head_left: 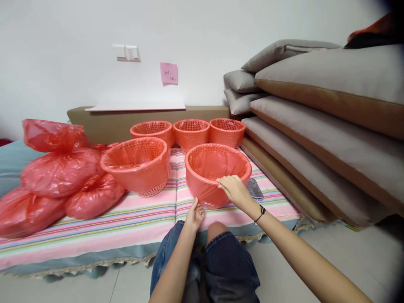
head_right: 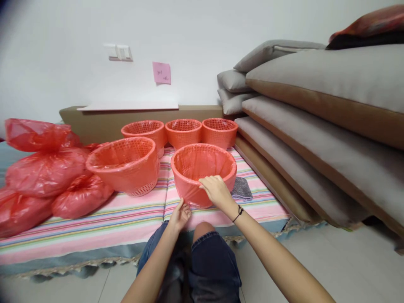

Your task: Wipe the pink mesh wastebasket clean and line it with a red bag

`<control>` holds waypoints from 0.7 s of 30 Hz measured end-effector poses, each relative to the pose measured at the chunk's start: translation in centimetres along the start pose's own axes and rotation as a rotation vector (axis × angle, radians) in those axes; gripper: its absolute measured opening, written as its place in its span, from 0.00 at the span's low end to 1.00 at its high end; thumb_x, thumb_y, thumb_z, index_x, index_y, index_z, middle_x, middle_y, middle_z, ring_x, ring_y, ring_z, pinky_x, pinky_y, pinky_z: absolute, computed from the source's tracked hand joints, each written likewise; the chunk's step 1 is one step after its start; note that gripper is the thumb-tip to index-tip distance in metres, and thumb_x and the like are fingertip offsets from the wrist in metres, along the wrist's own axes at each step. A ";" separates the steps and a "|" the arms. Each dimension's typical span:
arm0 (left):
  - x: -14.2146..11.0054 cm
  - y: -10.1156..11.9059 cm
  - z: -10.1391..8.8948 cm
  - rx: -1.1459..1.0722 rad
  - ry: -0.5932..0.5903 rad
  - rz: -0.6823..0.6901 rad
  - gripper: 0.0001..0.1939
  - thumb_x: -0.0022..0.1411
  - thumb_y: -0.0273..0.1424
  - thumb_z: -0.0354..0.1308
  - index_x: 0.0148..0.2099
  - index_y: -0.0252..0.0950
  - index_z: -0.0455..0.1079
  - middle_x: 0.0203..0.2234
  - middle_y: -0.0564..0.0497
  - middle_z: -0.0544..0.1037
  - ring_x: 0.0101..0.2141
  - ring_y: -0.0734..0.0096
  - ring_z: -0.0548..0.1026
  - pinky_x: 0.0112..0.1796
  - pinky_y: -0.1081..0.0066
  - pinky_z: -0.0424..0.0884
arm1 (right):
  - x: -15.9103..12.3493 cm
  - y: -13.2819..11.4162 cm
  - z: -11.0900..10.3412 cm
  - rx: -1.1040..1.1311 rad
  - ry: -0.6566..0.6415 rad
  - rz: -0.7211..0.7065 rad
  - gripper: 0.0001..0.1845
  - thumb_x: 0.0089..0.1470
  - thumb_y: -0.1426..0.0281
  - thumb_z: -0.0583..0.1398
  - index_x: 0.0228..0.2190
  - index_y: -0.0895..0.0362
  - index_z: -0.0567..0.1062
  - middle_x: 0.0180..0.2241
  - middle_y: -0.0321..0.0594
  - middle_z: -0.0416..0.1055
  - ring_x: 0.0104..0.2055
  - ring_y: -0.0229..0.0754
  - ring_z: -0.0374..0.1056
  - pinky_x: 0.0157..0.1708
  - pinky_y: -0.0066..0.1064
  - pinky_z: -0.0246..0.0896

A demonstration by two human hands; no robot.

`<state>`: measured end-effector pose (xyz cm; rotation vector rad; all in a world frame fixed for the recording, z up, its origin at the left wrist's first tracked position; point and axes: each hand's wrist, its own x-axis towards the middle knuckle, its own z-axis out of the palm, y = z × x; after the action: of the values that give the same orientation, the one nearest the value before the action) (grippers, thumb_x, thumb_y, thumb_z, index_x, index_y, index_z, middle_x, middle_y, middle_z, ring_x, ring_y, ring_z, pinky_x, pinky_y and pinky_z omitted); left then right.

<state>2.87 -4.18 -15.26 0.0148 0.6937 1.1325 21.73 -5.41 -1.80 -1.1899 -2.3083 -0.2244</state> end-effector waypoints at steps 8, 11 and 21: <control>-0.5 -0.2 -2.4 -0.027 0.116 -0.072 0.12 0.69 0.27 0.50 0.31 0.33 0.67 0.19 0.53 0.73 0.19 0.79 0.72 0.24 0.79 0.68 | -1.7 7.3 -6.0 -0.116 0.009 0.032 0.16 0.61 0.76 0.53 0.42 0.53 0.77 0.59 0.46 0.64 0.66 0.57 0.51 0.60 0.63 0.47; -1.0 0.2 -1.5 -0.042 0.035 -0.060 0.11 0.69 0.28 0.47 0.41 0.32 0.71 0.31 0.48 0.80 0.30 0.73 0.78 0.32 0.73 0.72 | -0.7 6.0 -7.3 -0.115 0.046 0.110 0.21 0.61 0.76 0.52 0.53 0.53 0.71 0.63 0.48 0.59 0.67 0.56 0.50 0.63 0.60 0.45; -0.3 0.5 0.8 -0.051 0.033 0.039 0.13 0.67 0.40 0.54 0.38 0.34 0.69 0.28 0.51 0.76 0.27 0.74 0.75 0.32 0.73 0.70 | 0.6 -0.7 -0.9 0.126 0.057 0.074 0.14 0.65 0.70 0.52 0.45 0.59 0.75 0.43 0.46 0.77 0.44 0.48 0.73 0.46 0.43 0.67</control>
<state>2.80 -3.95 -14.30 -0.0339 0.6958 1.1897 21.25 -5.75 -0.66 -1.1868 -2.1911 -0.0831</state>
